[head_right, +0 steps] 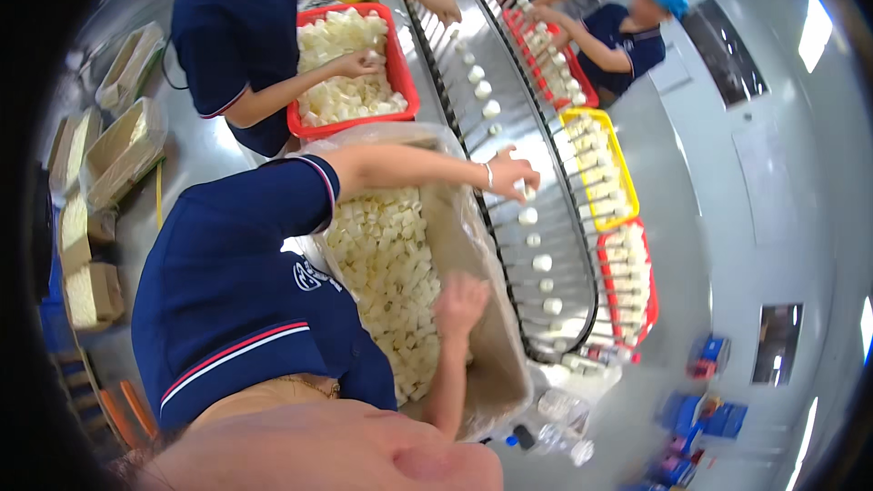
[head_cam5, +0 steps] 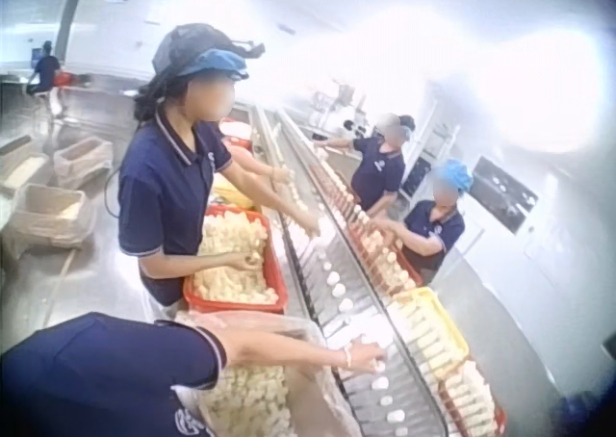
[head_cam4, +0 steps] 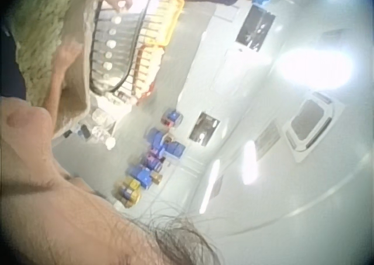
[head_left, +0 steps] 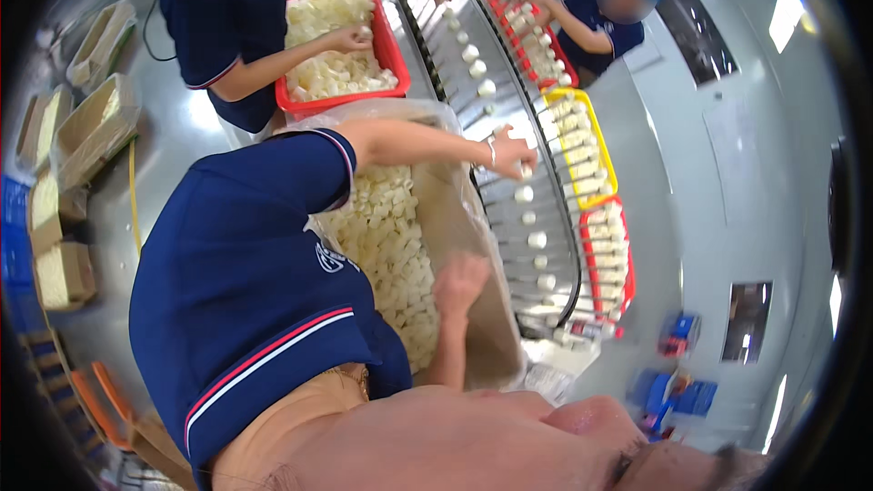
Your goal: Picking small white plastic components from a large bin and placing them onto a rotating manufacturing belt for processing.
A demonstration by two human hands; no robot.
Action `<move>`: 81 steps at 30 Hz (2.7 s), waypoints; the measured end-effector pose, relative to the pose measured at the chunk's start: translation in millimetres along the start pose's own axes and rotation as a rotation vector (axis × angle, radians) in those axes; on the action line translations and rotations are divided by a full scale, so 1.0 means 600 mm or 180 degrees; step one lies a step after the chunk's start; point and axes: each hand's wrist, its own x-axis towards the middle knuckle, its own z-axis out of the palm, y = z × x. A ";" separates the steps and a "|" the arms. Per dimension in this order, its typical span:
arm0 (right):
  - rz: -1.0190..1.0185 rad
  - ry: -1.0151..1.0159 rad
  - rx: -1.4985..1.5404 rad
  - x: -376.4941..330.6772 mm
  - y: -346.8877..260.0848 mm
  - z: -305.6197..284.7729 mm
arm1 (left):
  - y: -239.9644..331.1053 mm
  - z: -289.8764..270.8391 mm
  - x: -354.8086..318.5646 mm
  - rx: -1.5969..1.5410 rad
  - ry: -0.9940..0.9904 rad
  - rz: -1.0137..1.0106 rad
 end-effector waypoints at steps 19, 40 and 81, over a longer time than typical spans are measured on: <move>0.0775 -0.2614 0.0307 -0.158 -0.042 0.177 | 0.084 -0.053 -0.055 -0.0118 0.0553 0.0964; 0.1438 -0.3146 0.1188 -0.170 -0.067 0.170 | -0.090 -0.153 -0.049 0.0948 0.0630 -0.0369; 0.1654 0.0310 0.0386 0.188 0.185 -0.093 | -0.051 0.185 -0.445 0.1182 -0.3252 0.1270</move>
